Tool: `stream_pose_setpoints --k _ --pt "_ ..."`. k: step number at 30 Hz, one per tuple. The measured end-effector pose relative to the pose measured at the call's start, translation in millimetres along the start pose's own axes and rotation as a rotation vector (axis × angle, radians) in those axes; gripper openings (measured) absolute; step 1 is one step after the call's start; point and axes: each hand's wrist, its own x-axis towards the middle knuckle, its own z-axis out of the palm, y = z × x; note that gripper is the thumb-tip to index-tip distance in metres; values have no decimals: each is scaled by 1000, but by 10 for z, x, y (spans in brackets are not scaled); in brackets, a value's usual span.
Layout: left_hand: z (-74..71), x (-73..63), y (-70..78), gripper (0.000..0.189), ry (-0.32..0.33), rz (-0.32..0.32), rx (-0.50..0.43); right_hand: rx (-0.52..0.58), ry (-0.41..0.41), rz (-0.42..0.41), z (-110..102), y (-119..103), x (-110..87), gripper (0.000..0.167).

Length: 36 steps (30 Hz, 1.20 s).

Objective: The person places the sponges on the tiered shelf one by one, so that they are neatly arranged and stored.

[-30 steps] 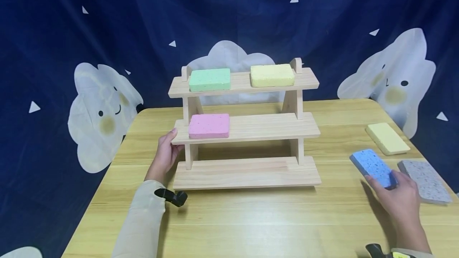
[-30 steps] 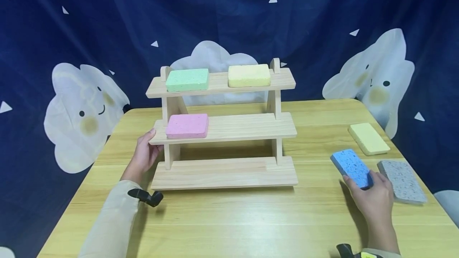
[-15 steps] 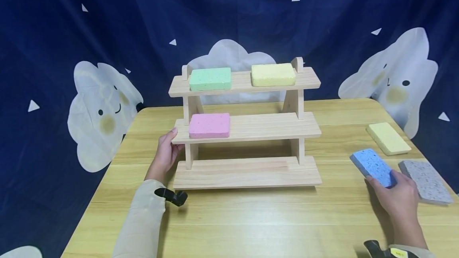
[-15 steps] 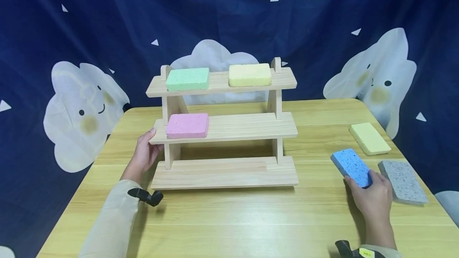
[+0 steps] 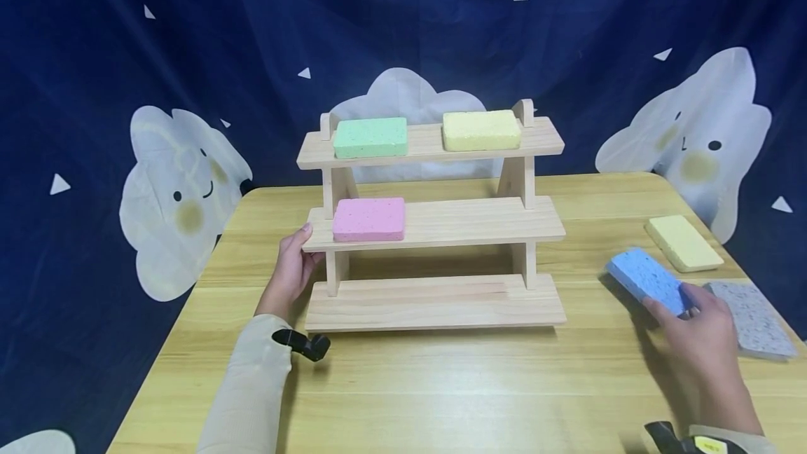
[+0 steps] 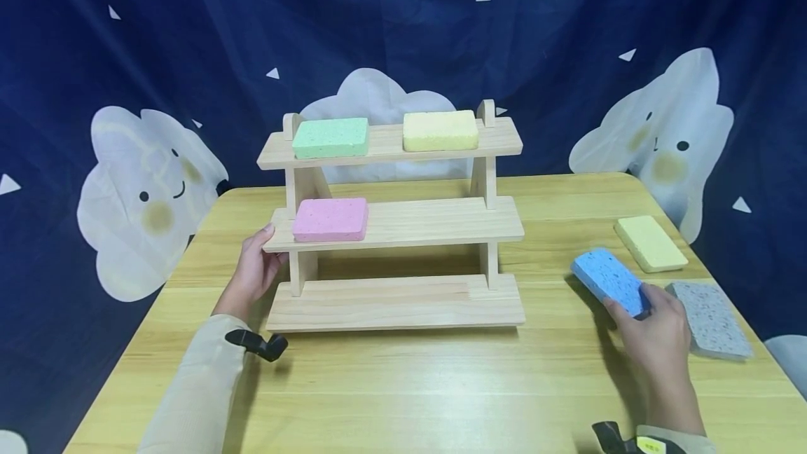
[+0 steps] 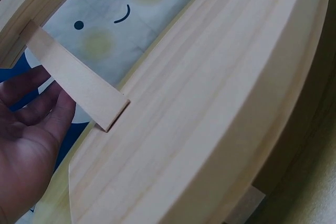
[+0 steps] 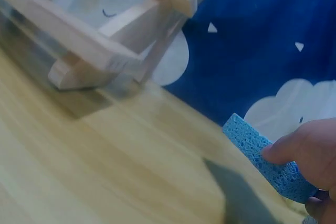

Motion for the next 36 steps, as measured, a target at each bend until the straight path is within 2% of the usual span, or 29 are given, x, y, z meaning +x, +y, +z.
stream_pose_setpoints --k 10,20,36 --pt "16 -9 12 53 5 4 16 77 66 -125 -148 -289 -59 69" --pt "10 -13 22 53 -1 -3 18 107 78 -276 -309 -626 -104 66" --pt "11 -12 4 52 -1 10 -1 149 5 -480 -260 -1039 -76 62"
